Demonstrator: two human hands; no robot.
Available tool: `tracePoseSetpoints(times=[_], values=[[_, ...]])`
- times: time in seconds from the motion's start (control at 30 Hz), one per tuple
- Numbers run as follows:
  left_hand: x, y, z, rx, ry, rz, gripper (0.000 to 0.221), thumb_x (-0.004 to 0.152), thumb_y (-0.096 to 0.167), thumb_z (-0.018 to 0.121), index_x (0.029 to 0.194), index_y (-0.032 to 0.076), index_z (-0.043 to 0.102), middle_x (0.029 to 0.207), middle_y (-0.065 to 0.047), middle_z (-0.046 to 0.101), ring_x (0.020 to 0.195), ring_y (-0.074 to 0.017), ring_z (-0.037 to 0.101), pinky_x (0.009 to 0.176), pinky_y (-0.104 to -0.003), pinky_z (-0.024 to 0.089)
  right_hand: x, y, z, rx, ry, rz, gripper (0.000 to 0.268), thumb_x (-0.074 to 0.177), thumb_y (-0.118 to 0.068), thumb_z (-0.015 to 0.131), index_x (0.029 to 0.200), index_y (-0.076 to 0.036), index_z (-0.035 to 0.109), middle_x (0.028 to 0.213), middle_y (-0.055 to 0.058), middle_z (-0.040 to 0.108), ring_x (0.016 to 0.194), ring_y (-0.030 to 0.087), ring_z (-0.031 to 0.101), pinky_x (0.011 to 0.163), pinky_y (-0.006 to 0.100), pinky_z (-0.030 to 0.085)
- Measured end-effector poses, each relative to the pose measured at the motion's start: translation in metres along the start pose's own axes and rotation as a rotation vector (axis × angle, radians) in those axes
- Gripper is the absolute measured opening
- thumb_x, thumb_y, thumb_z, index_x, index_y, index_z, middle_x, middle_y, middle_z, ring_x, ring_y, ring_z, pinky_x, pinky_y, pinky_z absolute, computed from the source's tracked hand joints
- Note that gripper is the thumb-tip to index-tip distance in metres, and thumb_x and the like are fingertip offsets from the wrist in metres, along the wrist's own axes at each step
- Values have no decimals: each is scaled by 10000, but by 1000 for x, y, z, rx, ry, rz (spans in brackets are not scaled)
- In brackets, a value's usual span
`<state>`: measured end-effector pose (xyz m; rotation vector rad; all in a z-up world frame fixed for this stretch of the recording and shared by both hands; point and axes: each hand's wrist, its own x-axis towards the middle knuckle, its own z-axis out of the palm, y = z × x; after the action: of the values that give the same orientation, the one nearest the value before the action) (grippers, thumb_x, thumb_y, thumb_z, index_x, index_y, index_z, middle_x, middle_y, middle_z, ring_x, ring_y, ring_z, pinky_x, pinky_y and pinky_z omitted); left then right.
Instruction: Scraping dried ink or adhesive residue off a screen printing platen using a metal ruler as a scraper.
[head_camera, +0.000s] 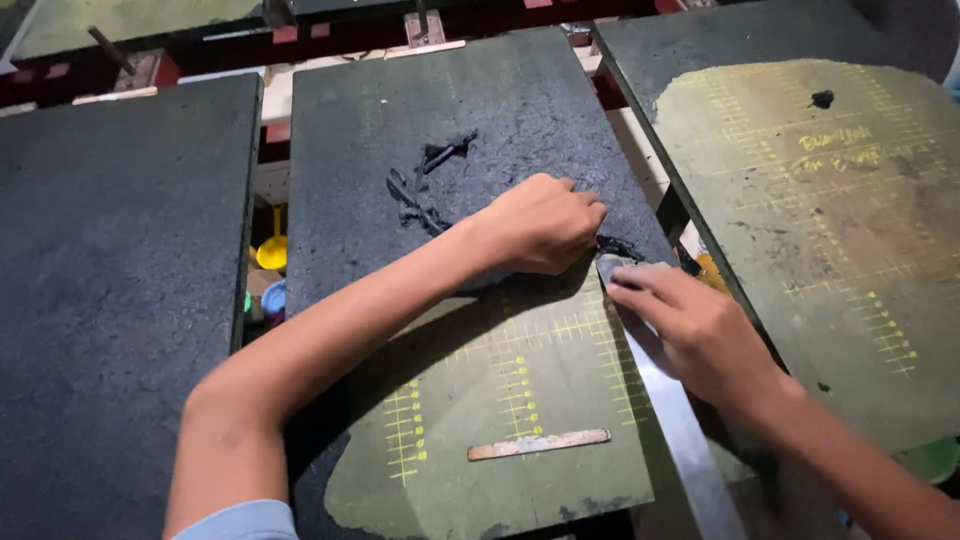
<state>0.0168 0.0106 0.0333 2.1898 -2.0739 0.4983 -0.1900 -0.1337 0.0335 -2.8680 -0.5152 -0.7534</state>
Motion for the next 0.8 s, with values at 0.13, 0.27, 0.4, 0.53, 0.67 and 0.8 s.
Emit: tracePoseSetpoints(times=[0.13, 0.27, 0.4, 0.53, 0.67, 0.8], values=[[-12, -3, 36, 99, 261, 44, 263, 926, 319, 541, 867, 67, 592, 778, -99, 610, 748, -336, 653, 594, -443, 538, 2, 3, 1, -90, 25, -125, 215, 1008, -134, 599, 1187, -127, 717, 1132, 63, 729, 1083, 245, 710, 877, 359, 579], [-20, -6, 52, -24, 346, -14, 291, 960, 373, 532, 882, 102, 603, 791, -75, 581, 843, -290, 599, 775, -438, 428, 2, -1, 15, -291, 46, -193, 193, 1019, -185, 603, 1160, -141, 727, 1048, 65, 733, 1008, 226, 727, 848, 339, 591], [-25, -4, 51, -64, 443, -41, 234, 953, 359, 578, 893, 134, 605, 763, -56, 583, 833, -256, 592, 785, -426, 400, 3, -10, 13, -373, 21, -181, 198, 993, -191, 661, 1163, -144, 751, 995, 98, 753, 934, 221, 751, 832, 321, 598], [-23, -2, 46, -3, 497, -51, 251, 946, 366, 575, 834, 146, 619, 715, -36, 573, 787, -244, 561, 810, -431, 388, 6, -19, 11, -382, 23, -138, 183, 991, -194, 669, 1149, -144, 748, 938, 82, 743, 867, 208, 750, 765, 307, 594], [-22, 5, 38, 90, 576, -38, 254, 949, 306, 586, 788, 109, 594, 677, -68, 539, 767, -257, 538, 814, -444, 395, 5, -10, 19, -408, 45, -170, 160, 1014, -175, 646, 1142, -146, 737, 914, 67, 729, 855, 219, 749, 737, 321, 602], [-23, 6, 40, 121, 599, -45, 252, 915, 305, 629, 775, 98, 600, 662, -69, 526, 764, -250, 530, 814, -446, 392, 7, -29, 10, -396, -22, -65, 150, 1019, -210, 635, 1123, -163, 733, 886, 65, 743, 826, 198, 752, 718, 296, 600]])
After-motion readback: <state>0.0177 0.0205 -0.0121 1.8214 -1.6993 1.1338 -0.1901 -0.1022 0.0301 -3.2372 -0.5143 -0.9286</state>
